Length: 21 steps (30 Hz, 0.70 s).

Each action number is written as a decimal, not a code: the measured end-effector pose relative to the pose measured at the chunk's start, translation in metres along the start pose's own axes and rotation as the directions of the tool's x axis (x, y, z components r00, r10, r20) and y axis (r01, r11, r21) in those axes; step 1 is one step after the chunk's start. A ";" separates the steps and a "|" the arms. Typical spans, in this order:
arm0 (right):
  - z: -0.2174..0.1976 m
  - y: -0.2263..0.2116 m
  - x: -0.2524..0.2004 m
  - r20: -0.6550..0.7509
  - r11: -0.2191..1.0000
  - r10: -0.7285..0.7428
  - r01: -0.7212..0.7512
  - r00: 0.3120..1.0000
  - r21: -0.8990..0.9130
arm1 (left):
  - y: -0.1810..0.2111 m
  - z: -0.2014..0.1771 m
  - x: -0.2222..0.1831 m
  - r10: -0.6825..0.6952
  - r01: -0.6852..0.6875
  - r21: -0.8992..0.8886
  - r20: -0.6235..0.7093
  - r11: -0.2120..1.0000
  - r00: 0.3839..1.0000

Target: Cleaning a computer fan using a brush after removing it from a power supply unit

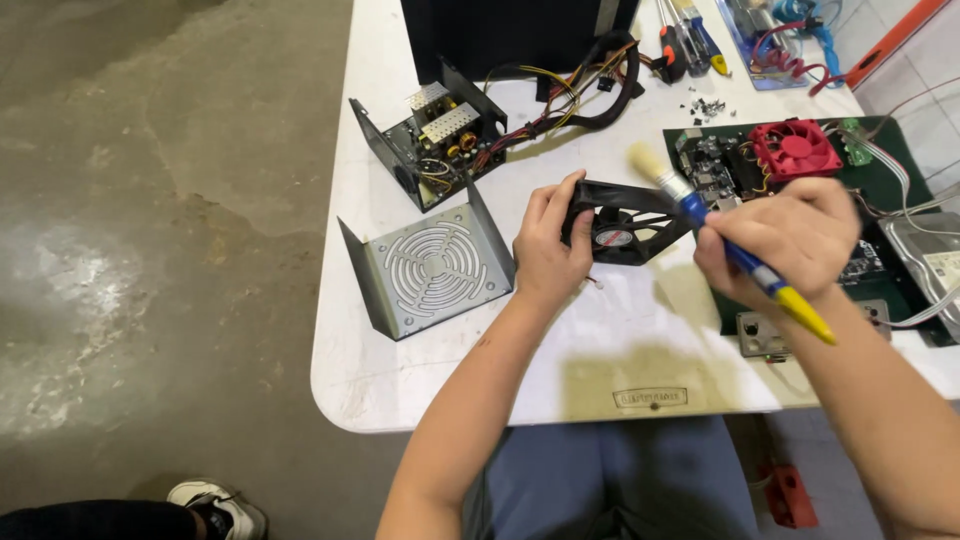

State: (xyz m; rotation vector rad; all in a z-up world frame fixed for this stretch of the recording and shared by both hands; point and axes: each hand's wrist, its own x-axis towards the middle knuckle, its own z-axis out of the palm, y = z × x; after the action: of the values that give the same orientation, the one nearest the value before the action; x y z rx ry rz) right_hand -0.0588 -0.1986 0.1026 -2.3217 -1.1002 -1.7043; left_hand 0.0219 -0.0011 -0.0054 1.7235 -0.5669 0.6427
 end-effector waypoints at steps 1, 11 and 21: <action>0.001 -0.004 -0.004 0.000 0.996 0.087 -0.087 0.996 0.031 | 0.000 0.000 -0.001 0.004 -0.004 0.021 0.010 1.000 1.000; 0.004 -0.024 0.004 -0.018 0.981 0.195 -0.195 0.981 0.001 | 0.004 -0.004 0.002 -0.017 0.018 0.010 -0.024 1.000 1.000; 0.011 -0.032 0.023 0.113 0.972 0.232 -0.226 0.966 -0.066 | 0.006 -0.004 0.001 0.013 -0.013 0.013 -0.003 1.000 1.000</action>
State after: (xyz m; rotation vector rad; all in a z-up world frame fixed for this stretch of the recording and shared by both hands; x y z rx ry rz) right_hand -0.0648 -0.1584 0.1070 -2.4983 -0.7719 -1.5472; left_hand 0.0183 0.0017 0.0006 1.7316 -0.5735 0.6593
